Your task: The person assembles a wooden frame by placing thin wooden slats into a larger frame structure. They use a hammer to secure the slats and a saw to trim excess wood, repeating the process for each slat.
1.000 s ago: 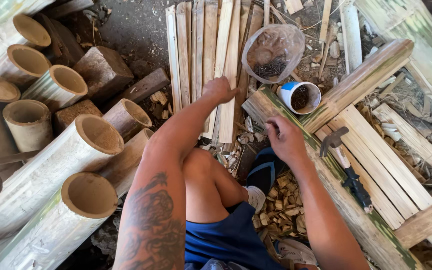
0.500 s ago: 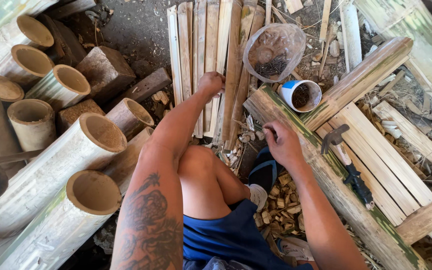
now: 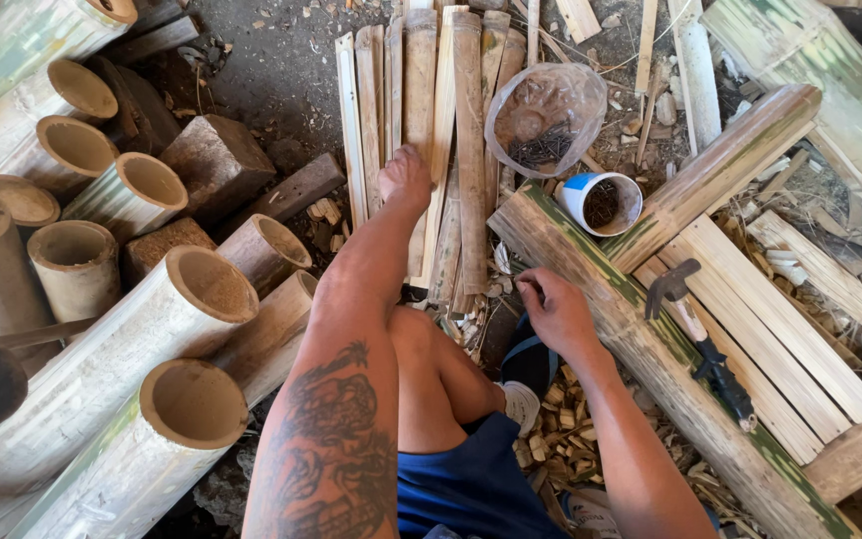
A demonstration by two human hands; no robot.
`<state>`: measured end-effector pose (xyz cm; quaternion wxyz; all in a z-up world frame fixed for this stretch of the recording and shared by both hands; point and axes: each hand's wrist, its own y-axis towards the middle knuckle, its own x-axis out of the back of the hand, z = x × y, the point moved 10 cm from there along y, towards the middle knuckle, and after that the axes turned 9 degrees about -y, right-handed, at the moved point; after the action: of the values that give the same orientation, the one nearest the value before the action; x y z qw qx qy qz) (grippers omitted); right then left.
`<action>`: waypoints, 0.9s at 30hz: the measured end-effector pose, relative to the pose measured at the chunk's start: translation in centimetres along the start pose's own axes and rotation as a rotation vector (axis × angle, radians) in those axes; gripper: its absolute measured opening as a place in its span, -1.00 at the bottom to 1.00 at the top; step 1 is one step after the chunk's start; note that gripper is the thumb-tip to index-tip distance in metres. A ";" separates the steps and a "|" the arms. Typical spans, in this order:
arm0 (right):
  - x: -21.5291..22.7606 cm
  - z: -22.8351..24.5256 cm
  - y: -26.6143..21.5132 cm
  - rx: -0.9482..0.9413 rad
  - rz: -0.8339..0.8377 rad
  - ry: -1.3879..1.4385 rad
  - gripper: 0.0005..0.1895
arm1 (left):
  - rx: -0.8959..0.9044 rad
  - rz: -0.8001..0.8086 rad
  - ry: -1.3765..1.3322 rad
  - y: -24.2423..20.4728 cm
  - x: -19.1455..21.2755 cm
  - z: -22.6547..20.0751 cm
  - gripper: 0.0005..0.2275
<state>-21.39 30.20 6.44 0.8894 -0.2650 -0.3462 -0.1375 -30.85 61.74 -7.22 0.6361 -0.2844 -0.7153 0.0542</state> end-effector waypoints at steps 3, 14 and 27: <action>0.0 0.8 0.6 0.039 -0.014 0.009 -0.78 | 0.014 0.037 0.019 1.0 -1.1 0.1 -0.34; 3.8 -1.8 -1.9 0.220 -0.222 0.197 -0.78 | -0.223 -0.390 -0.651 2.2 8.4 -0.7 -0.56; 14.2 -40.3 -22.6 -0.463 -1.172 1.277 -0.71 | -1.640 0.044 0.095 -36.8 -10.8 -48.4 -0.33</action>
<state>1.03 -12.08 -0.26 0.6237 -0.0914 0.1713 -0.7572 2.57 12.17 8.41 0.2543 -0.6748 -0.4942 -0.4855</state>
